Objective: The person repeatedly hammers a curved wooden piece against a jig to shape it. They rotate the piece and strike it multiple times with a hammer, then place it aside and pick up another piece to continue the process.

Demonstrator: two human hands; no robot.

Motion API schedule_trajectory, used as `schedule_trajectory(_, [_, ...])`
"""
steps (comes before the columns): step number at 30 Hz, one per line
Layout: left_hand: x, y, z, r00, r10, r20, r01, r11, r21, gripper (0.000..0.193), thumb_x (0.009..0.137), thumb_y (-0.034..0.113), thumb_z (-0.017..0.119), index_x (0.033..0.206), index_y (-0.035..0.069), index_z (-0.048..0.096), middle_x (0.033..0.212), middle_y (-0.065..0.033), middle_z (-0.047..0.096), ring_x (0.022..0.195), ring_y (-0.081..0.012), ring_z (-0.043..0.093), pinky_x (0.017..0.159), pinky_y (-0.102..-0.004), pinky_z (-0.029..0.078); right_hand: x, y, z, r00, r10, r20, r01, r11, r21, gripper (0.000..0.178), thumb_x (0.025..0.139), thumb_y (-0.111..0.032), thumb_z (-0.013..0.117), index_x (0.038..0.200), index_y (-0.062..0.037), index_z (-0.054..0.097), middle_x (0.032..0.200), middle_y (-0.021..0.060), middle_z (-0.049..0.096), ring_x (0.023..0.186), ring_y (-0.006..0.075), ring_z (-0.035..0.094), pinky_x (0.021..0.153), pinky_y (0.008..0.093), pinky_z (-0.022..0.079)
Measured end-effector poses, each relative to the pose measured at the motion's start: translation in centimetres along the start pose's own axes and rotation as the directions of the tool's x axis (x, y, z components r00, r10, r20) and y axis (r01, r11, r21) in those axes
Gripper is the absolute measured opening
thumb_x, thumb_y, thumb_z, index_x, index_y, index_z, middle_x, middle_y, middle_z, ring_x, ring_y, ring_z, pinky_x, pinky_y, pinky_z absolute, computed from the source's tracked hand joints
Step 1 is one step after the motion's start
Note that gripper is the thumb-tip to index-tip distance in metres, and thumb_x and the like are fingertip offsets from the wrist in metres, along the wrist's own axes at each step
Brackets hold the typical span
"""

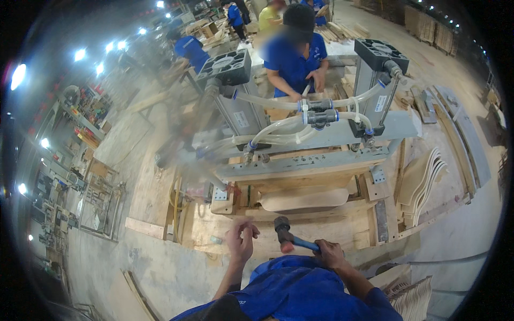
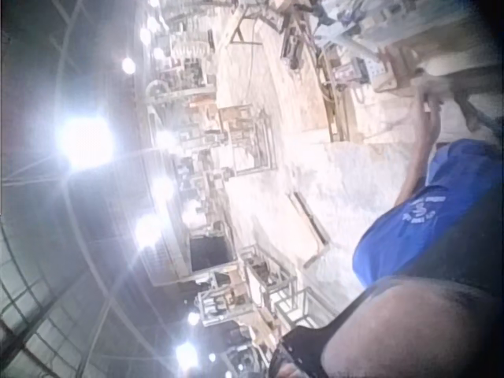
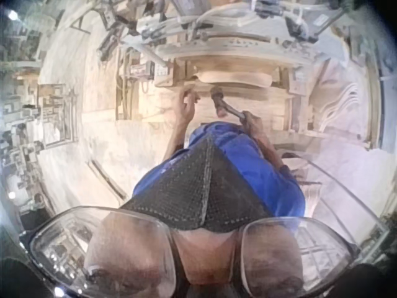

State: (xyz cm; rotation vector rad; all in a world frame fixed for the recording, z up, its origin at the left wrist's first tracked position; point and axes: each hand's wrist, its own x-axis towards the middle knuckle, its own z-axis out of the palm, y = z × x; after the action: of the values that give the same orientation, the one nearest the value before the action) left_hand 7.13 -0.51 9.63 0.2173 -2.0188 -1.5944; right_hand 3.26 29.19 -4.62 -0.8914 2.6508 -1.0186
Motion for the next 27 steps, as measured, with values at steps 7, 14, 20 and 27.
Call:
schedule_trajectory(7, [-1.5,-9.5,0.5,0.96,-0.272,0.073,0.199,0.84,0.505,0.021,0.094,0.014,0.061,0.114,0.01,0.062,0.083,-0.0114,0.071,0.072,-0.0279,0.07,0.066,-0.0386,0.055,0.4,1.4,4.1,0.921,0.384,0.068,-0.363,0.908,-0.211,0.041,0.082,-0.036,0.074,0.114,-0.0146,0.061,0.104,0.0147,0.07,0.096,0.0381,0.067,0.084,0.0509,0.053])
schedule_trajectory(14, [-6.0,-14.0,2.2,0.734,-0.426,0.53,0.02,0.792,0.61,0.028,0.095,0.025,0.06,0.12,0.011,0.059,0.097,-0.0134,0.072,0.086,-0.0358,0.07,0.074,-0.0483,0.055,1.4,3.0,5.2,0.969,0.206,0.136,-0.156,0.939,-0.307,0.045,0.079,-0.031,0.077,0.119,-0.0153,0.063,0.125,0.0097,0.06,0.124,0.0296,0.051,0.101,0.049,0.044])
schedule_trajectory(20, [-5.4,-12.5,4.3,0.901,-0.276,0.336,0.007,0.782,0.624,0.024,0.093,0.019,0.061,0.115,0.008,0.06,0.107,-0.0173,0.068,0.093,-0.0402,0.065,0.076,-0.0489,0.052,1.6,2.8,5.0,0.976,0.212,0.04,-0.183,0.911,-0.369,0.048,0.084,-0.026,0.072,0.129,-0.0174,0.061,0.147,0.0133,0.043,0.14,0.0401,0.035,0.111,0.0573,0.032])
schedule_trajectory(27, [10.8,-0.5,-3.1,0.613,0.761,-0.214,-0.375,0.518,0.769,0.041,0.079,0.003,0.072,0.118,0.004,0.065,0.12,-0.0207,0.06,0.106,-0.0356,0.057,0.091,-0.0468,0.043,1.7,2.7,6.2,0.962,0.266,0.06,-0.241,0.932,-0.27,0.058,0.083,-0.033,0.066,0.137,-0.0152,0.054,0.16,0.016,0.027,0.148,0.0452,0.019,0.115,0.0637,0.018])
